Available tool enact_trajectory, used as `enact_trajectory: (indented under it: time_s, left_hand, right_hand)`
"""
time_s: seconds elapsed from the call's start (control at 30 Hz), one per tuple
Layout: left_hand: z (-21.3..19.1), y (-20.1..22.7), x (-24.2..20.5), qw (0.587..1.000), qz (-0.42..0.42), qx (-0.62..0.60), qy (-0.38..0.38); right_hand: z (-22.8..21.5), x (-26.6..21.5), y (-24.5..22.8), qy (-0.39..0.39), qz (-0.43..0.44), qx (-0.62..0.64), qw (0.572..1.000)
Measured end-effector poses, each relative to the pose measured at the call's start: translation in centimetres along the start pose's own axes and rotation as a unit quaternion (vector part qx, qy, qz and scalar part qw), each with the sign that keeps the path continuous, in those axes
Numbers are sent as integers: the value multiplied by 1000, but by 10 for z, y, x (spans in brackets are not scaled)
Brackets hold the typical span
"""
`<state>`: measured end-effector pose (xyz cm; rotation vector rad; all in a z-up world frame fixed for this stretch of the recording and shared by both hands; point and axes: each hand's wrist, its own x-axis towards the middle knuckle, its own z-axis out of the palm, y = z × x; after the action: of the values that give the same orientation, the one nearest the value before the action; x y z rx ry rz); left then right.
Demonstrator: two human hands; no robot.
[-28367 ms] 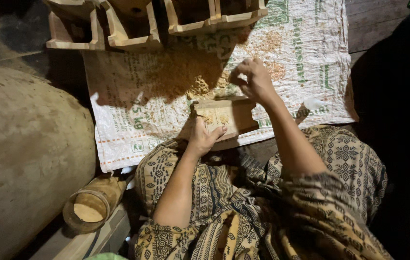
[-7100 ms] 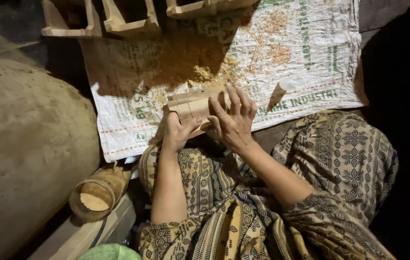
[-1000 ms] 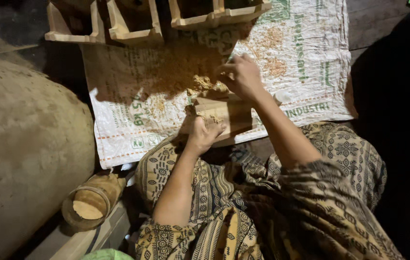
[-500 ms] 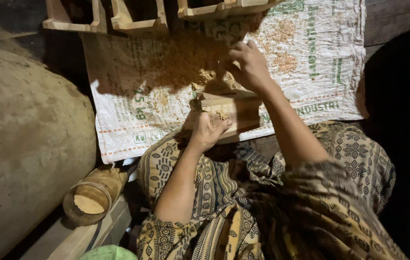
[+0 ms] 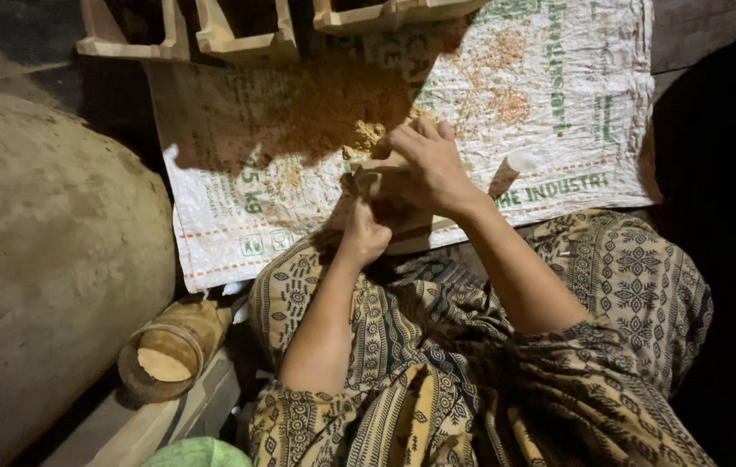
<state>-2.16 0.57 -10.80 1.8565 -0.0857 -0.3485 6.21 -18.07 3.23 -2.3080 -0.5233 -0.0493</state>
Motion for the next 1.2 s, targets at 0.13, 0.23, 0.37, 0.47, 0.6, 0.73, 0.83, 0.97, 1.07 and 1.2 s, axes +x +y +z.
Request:
enact_trajectory:
  time_s: [0.13, 0.23, 0.37, 0.47, 0.6, 0.73, 0.83, 0.97, 1.07, 1.2]
  left_hand:
    - [-20, 89, 2, 999, -34, -28, -7]
    - [-15, 33, -5, 999, -42, -13, 0]
    - [-32, 134, -2, 981, -111, -161, -14]
    - [-38, 126, 1, 991, -91, -96, -20]
    - [-34, 135, 4, 959, -259, 47, -103]
    - [-35, 137, 5, 963, -251, 25, -95]
    - [-37, 142, 4, 963, -248, 13, -101]
    - [-31, 104, 5, 998, -55, -33, -12]
    - [-23, 65, -5, 998, -58, 8, -17]
    - [-7, -10, -3, 999, -31, -9, -18]
  right_hand:
    - [6, 7, -10, -10, -62, -65, 996]
    - [46, 9, 68, -34, -70, -108, 991]
    - [11, 46, 71, -100, 8, -189, 977]
    - [46, 61, 146, -16, -29, -278, 960]
    - [62, 67, 174, -264, 80, -317, 907]
    - [26, 66, 112, -141, 229, -39, 962]
    - [-23, 50, 43, -57, 175, 4, 983]
    - [-34, -8, 5, -9, 40, 103, 994]
    - [17, -23, 16, 16, 5, 21, 1000]
    - [18, -17, 16, 75, 19, -36, 996]
